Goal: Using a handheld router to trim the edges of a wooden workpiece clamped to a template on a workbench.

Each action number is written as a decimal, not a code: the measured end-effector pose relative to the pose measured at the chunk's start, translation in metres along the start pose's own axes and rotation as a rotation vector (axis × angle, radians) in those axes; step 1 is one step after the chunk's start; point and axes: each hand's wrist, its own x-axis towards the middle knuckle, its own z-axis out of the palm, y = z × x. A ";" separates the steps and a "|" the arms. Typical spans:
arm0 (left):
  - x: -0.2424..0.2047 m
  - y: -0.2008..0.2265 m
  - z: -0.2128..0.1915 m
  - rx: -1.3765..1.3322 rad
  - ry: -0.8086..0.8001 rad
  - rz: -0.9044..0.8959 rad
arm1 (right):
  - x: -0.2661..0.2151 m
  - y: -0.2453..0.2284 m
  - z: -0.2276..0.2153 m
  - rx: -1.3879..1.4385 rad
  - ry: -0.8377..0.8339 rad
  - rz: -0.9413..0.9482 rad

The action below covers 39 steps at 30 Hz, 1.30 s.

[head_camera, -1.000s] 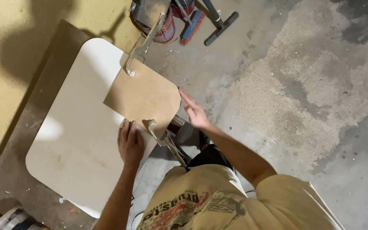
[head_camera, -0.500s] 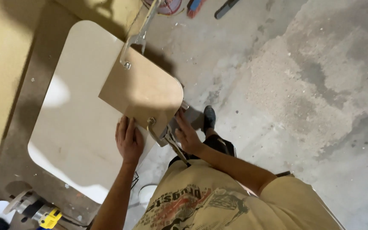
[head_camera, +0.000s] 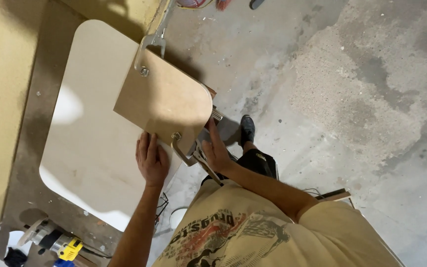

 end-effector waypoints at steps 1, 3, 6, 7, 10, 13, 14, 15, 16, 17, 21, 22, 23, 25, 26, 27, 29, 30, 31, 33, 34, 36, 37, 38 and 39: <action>0.000 0.000 0.000 -0.001 0.000 0.003 | -0.003 -0.001 0.004 -0.001 0.003 -0.002; 0.001 0.000 -0.002 0.002 -0.011 0.007 | -0.008 -0.004 0.013 0.074 0.007 -0.013; -0.004 -0.004 0.001 0.009 -0.004 0.019 | -0.006 -0.009 0.008 -0.027 0.012 -0.001; -0.003 -0.003 0.000 0.008 -0.004 0.021 | -0.006 -0.007 0.007 -0.028 0.014 -0.002; -0.001 -0.002 -0.001 0.014 0.001 0.020 | 0.000 -0.005 0.005 -0.023 0.043 0.001; -0.002 -0.003 0.000 0.014 -0.008 0.013 | 0.003 0.003 -0.001 -0.056 0.057 -0.010; -0.002 -0.003 0.001 0.017 -0.013 0.014 | 0.002 0.012 -0.005 -0.091 0.057 0.006; -0.003 -0.003 0.000 0.021 -0.018 0.015 | 0.000 0.021 -0.008 -0.124 0.056 0.023; -0.003 -0.003 0.000 0.021 -0.016 0.016 | 0.004 0.025 -0.013 -0.124 0.056 0.020; -0.002 -0.002 -0.001 0.014 -0.016 0.013 | 0.007 0.029 -0.018 -0.089 0.072 0.035; -0.007 -0.007 0.003 0.012 -0.016 0.010 | 0.035 0.032 -0.043 0.030 0.051 0.114; -0.004 -0.004 0.001 0.013 -0.017 0.008 | 0.038 0.036 -0.048 0.031 0.050 0.115; -0.001 0.000 0.000 0.023 -0.018 0.007 | 0.042 0.040 -0.053 0.050 0.015 0.142; 0.001 0.001 -0.001 0.037 -0.018 0.002 | 0.057 0.044 -0.060 0.072 -0.026 0.169; -0.002 -0.001 -0.001 0.033 -0.022 0.000 | 0.067 0.044 -0.063 0.108 -0.024 0.149; -0.003 -0.002 0.001 0.026 -0.024 -0.001 | 0.078 0.044 -0.067 0.141 -0.022 0.128; -0.002 -0.001 0.002 0.034 -0.012 -0.002 | 0.098 0.055 -0.077 0.102 -0.096 0.127; -0.001 0.000 0.002 0.040 -0.003 0.001 | 0.109 0.060 -0.080 0.062 -0.165 0.126; 0.000 0.001 0.002 0.042 0.004 -0.003 | 0.114 0.061 -0.082 0.060 -0.172 0.122; 0.002 0.005 -0.001 0.039 0.005 -0.008 | 0.122 0.060 -0.084 0.063 -0.226 0.149; 0.002 0.005 0.000 0.039 0.012 -0.011 | 0.118 0.059 -0.085 0.060 -0.232 0.146; 0.003 0.005 0.000 0.033 0.026 -0.001 | 0.110 0.059 -0.085 -0.007 -0.236 0.103; 0.004 0.005 0.001 0.029 0.035 0.001 | 0.103 0.060 -0.083 -0.014 -0.237 0.096; 0.003 0.005 0.001 0.034 0.046 0.010 | 0.095 0.061 -0.080 -0.029 -0.223 0.084; 0.001 0.006 0.001 0.040 0.057 0.019 | 0.086 0.062 -0.078 -0.043 -0.210 0.072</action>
